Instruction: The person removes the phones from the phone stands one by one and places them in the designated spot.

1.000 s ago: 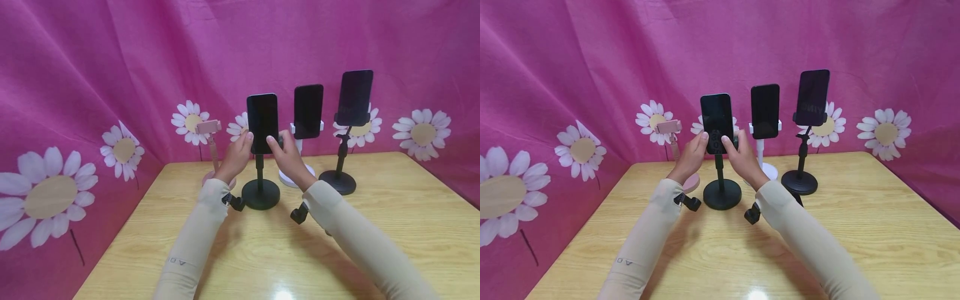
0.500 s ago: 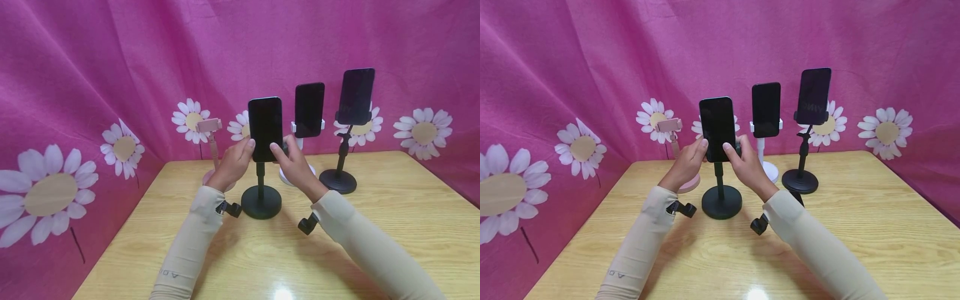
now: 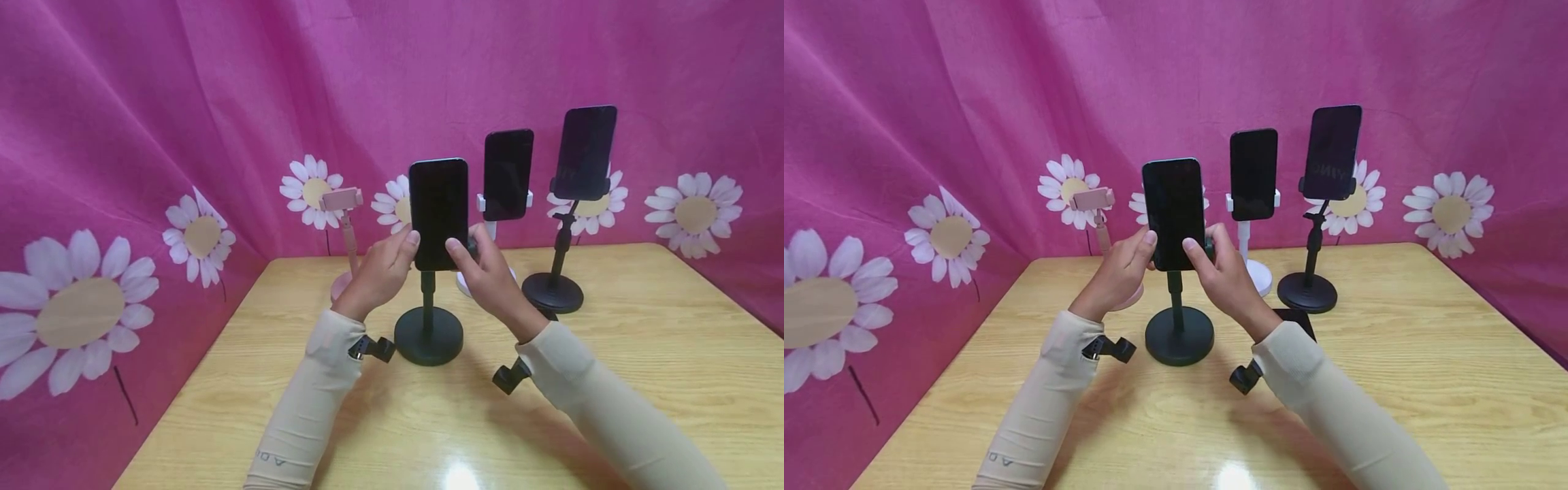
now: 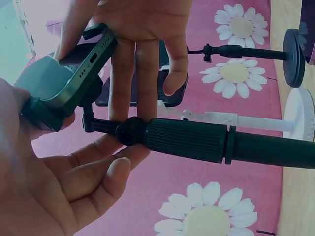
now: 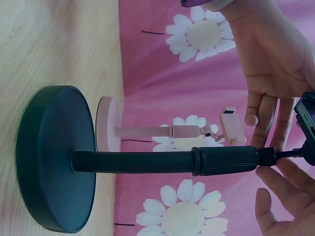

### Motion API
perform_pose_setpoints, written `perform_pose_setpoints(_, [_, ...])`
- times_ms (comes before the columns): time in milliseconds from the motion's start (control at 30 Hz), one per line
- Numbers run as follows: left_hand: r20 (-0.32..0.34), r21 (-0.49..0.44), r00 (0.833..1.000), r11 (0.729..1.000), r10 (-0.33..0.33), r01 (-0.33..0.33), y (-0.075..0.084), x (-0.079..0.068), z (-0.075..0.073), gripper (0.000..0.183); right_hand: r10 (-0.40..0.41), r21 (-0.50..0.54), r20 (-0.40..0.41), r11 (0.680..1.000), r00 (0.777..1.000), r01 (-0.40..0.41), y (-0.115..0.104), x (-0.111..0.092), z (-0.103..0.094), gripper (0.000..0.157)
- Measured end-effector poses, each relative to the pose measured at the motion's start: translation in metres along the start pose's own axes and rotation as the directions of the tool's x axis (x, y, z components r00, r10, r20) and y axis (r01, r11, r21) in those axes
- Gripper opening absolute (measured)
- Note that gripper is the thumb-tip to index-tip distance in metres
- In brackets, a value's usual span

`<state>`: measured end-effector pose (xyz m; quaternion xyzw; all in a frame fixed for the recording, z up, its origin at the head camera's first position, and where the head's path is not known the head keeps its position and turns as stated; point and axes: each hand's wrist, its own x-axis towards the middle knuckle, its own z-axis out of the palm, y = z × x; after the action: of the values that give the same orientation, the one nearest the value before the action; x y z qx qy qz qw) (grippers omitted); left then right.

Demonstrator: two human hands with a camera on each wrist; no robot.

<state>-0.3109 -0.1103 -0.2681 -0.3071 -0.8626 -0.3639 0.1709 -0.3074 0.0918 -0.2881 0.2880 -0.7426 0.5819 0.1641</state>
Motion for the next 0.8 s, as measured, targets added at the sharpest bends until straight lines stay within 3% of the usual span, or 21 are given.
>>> perform_pose_setpoints(533, [-0.021, 0.034, 1.000, 0.999, -0.006, 0.006, 0.0055, -0.0035, 0.0019, 0.054, -0.008, 0.028, -0.007, 1.000, 1.000, 0.008, -0.0003, -0.0021, 0.0001, 0.024])
perform_pose_setpoints(700, [-0.051, -0.009, 0.999, 1.000, -0.004, 0.004, 0.0036, -0.0023, 0.0023, 0.047, 0.007, -0.051, -0.020, 0.999, 1.000, -0.008, -0.0019, 0.0006, -0.0006, 0.028])
perform_pose_setpoints(800, [-0.071, -0.021, 0.998, 1.000, 0.001, -0.003, 0.0031, -0.0009, 0.0024, 0.039, -0.034, -0.128, -0.090, 0.991, 0.995, 0.022, -0.0086, 0.0047, 0.0009, 0.038])
